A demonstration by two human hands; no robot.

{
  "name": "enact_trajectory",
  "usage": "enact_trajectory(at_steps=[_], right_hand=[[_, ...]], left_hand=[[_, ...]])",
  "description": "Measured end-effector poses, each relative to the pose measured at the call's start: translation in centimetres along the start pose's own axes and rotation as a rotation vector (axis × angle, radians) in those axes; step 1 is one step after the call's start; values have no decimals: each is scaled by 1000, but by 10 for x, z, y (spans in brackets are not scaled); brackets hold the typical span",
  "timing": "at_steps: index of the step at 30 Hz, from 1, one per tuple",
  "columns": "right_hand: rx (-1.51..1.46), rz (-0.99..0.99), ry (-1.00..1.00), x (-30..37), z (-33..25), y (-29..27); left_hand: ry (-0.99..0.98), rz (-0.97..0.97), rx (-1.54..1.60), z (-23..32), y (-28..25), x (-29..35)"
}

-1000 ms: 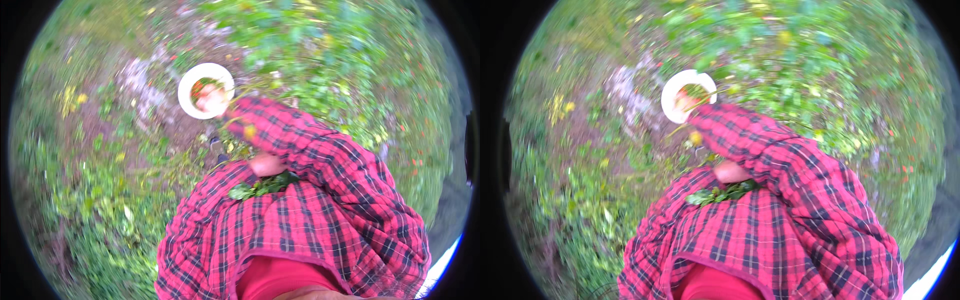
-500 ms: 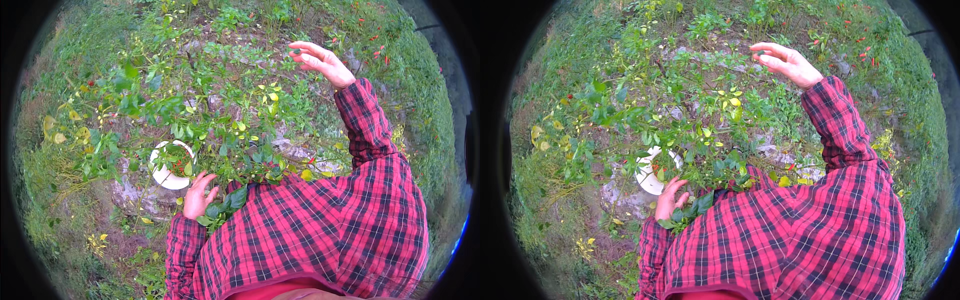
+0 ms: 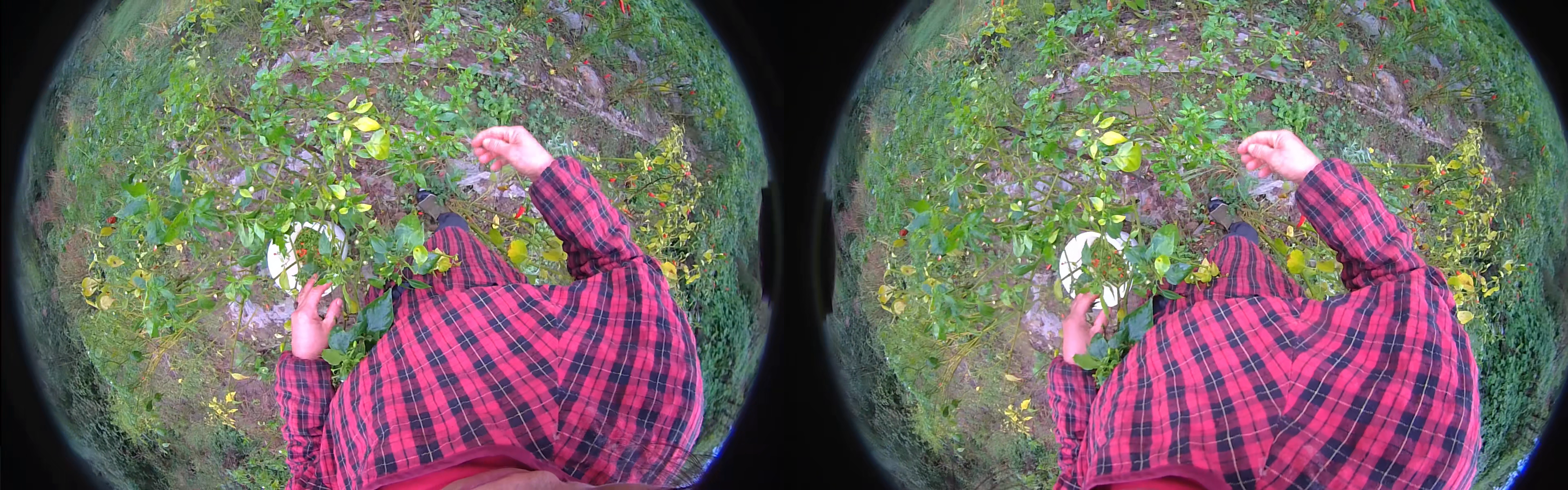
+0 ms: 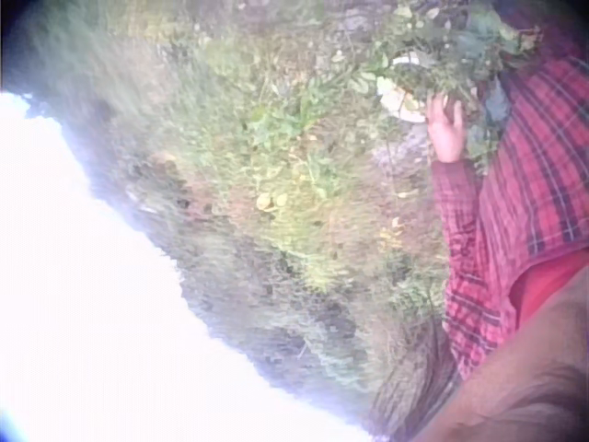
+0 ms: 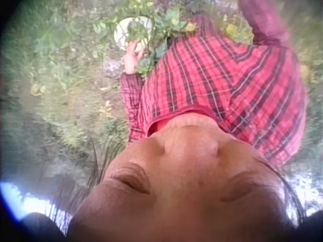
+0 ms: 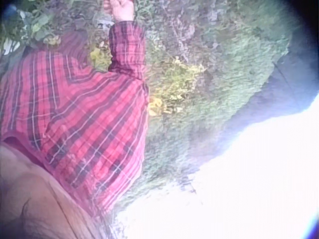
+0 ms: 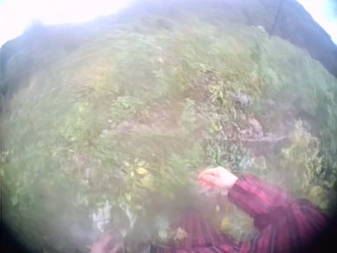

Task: The person picks small red chilies from a bush by hand and places them into a white bowl on the ground. They move between several nearby plants, selecting and collecting chilies throughout the clip.

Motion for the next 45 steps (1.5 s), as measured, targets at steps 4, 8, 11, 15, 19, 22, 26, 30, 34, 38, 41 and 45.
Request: enact_trajectory(at_steps=[4,8,11,15,19,22,26,30,34,38,41,45], right_hand=[[762,175,-126,-7,18,36],[1204,116,-65,-41,23,61],[1261,121,-27,-54,23,60],[992,311,-175,-45,18,30],[89,270,-44,-48,9,0],[-223,114,-6,-46,-2,-10],[-119,22,3,-50,-25,-4],[-80,-23,-120,-47,-51,-2],[-325,31,-435,-29,-56,-42],[-243,264,-194,-23,-6,-92],[-10,314,246,-12,50,-106],[138,-79,399,-3,96,-78]], left_hand=[[36,23,-23,2,-1,-4],[73,2,-25,7,1,-7],[45,-5,13,9,1,-6],[36,5,37,9,2,-6],[101,28,55,19,-4,-9],[155,-49,1,38,-18,-11],[323,-122,-108,70,-49,-16],[374,-179,-204,93,-60,-24],[395,-186,-303,103,-54,-28],[391,-177,-304,102,-51,-25],[386,-159,-293,101,-50,-24],[380,-156,-306,116,-53,-22]])
Point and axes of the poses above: each hand's wrist, its own x-axis away from the middle knuckle, its own y-axis out of the palm, z = x × y, the point moved 2 cm from there along -x, towards the middle knuckle, and after that the axes turned 6 degrees about -y, right-handed, at the moved point
